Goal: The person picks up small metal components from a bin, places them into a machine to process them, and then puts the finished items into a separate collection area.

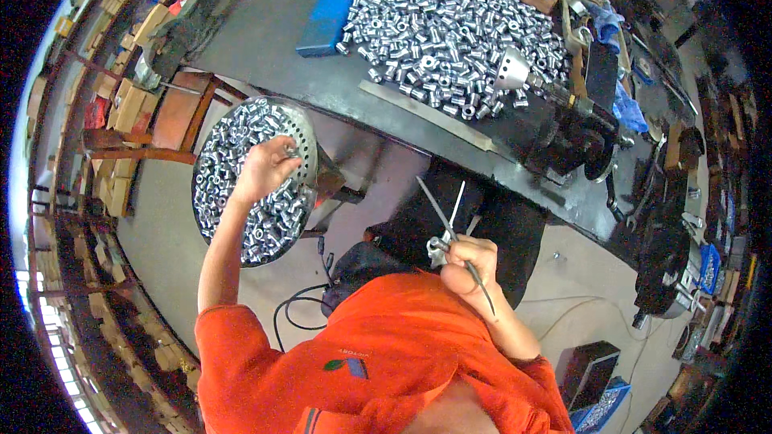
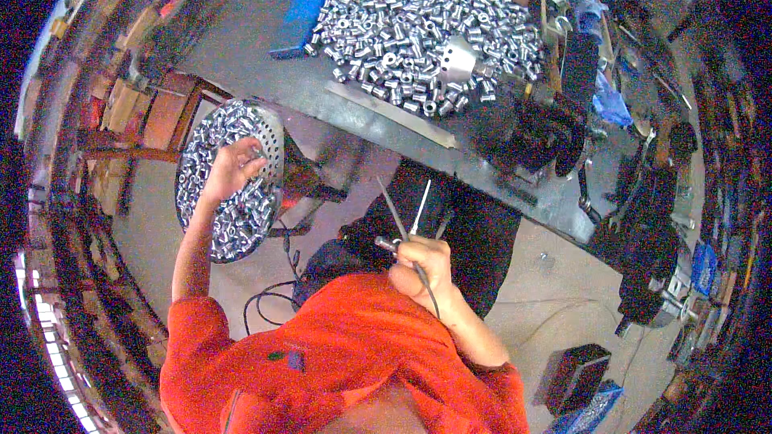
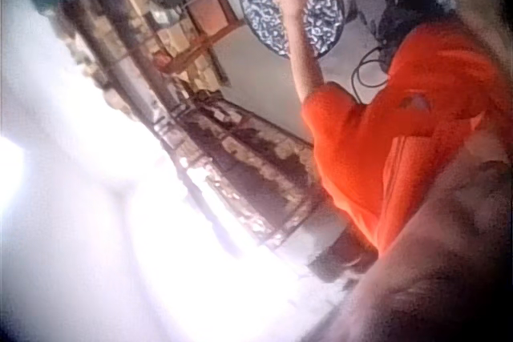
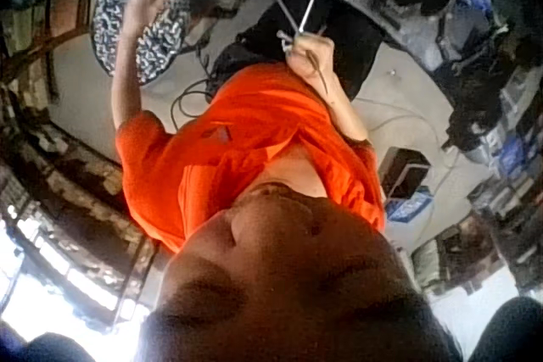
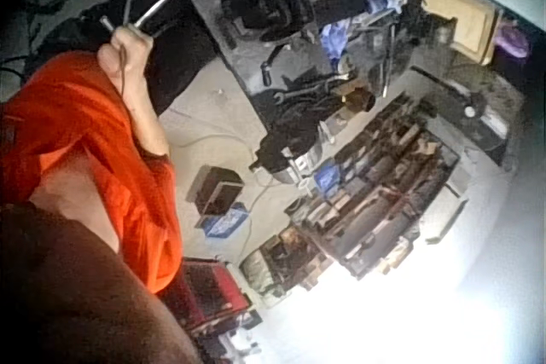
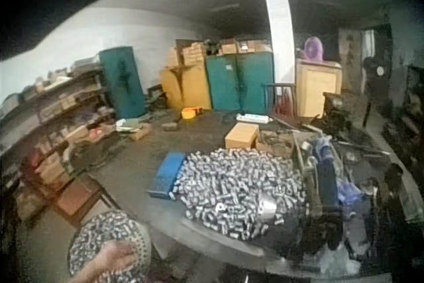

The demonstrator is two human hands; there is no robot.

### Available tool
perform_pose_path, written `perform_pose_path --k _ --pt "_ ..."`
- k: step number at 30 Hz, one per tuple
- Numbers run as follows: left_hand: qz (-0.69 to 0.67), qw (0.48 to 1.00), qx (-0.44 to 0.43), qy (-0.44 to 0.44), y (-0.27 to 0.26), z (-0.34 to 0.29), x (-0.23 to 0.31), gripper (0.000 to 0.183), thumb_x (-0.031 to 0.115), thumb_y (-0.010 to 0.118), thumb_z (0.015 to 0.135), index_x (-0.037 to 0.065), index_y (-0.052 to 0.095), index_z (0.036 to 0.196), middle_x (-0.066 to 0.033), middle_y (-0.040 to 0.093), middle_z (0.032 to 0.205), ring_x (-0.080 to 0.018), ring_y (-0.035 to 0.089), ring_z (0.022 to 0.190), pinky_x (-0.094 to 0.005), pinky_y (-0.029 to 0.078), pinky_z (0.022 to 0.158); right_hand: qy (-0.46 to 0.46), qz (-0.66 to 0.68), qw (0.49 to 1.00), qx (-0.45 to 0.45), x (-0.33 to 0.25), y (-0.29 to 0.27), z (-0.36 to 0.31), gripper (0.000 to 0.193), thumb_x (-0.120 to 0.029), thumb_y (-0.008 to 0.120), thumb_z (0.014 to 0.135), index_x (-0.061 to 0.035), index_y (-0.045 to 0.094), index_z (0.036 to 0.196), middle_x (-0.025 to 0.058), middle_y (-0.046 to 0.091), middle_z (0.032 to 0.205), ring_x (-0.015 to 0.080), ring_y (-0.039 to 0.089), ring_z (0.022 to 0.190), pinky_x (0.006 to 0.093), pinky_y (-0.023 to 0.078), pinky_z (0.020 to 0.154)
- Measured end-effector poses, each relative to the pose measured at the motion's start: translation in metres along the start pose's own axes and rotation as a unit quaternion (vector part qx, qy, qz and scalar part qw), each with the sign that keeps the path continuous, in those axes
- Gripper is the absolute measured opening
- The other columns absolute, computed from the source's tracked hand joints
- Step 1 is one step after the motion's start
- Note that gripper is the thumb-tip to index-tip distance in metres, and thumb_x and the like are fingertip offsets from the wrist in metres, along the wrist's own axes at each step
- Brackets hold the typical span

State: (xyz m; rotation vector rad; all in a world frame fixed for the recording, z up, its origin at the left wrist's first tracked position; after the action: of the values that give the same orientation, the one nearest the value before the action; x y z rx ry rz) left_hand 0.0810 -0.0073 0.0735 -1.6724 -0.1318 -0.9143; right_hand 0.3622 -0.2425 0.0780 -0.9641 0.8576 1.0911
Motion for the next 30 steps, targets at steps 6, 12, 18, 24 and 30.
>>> perform_pose_path --k 6,12,18,24,30 --pt "-0.230 0.955 -0.186 0.030 0.066 -0.018 0.125 0.027 -0.003 0.064 0.078 0.002 0.053 0.102 -0.0008 0.059 0.084 -0.0076 0.058 0.073 -0.0230 0.048 0.062 -0.003 -0.002 1.000 -0.029 -0.009 0.004 0.010 0.025 -0.006 0.060 0.060 -0.0056 0.036 0.057 0.0093 0.036 0.052 0.0262 0.041 0.043 0.0359 0.029 0.041" --pt "-0.172 0.945 -0.242 0.139 0.105 -0.015 0.178 0.023 0.001 0.073 0.067 0.003 0.059 0.086 -0.0003 0.055 0.078 -0.0093 0.049 0.063 -0.0239 0.042 0.058 0.005 -0.018 1.000 -0.008 0.001 -0.008 0.010 0.023 -0.009 0.061 0.062 -0.0051 0.039 0.059 0.0100 0.039 0.053 0.0287 0.043 0.044 0.0367 0.030 0.042" --pt "-0.114 0.949 -0.211 0.205 0.110 -0.015 0.200 0.027 0.005 0.076 0.062 0.005 0.063 0.085 -0.0028 0.051 0.069 -0.0145 0.050 0.059 -0.0283 0.040 0.052 0.044 -0.050 0.997 -0.029 0.002 -0.010 0.019 0.020 -0.013 0.063 0.062 -0.0050 0.045 0.058 0.0127 0.046 0.053 0.0338 0.050 0.049 0.0411 0.039 0.046" --pt "0.062 0.930 -0.175 0.317 0.115 -0.029 0.224 0.022 0.014 0.069 0.071 0.009 0.061 0.091 -0.0078 0.050 0.077 -0.0285 0.057 0.064 -0.0392 0.046 0.053 0.088 -0.103 0.989 -0.062 0.008 -0.004 0.020 0.020 -0.015 0.064 0.061 -0.0042 0.047 0.058 0.0161 0.050 0.056 0.0371 0.053 0.052 0.0454 0.042 0.049" --pt "0.072 0.926 -0.141 0.344 0.121 -0.034 0.236 0.022 0.015 0.069 0.072 0.008 0.060 0.092 -0.0091 0.050 0.080 -0.0291 0.058 0.065 -0.0405 0.046 0.054 0.103 -0.030 0.994 -0.031 0.009 -0.013 0.017 0.021 -0.010 0.062 0.063 -0.0030 0.043 0.056 0.0152 0.047 0.051 0.0369 0.050 0.049 0.0411 0.038 0.046"
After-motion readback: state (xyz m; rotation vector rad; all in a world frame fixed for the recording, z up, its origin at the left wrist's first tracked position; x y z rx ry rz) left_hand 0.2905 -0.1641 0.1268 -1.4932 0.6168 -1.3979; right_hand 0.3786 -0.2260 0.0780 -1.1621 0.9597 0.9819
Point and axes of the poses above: each hand's wrist, its own z-axis towards the middle knuckle, its own y-axis out of the palm, x = y × z, the point moved 8 cm from there along z, towards the middle knuckle
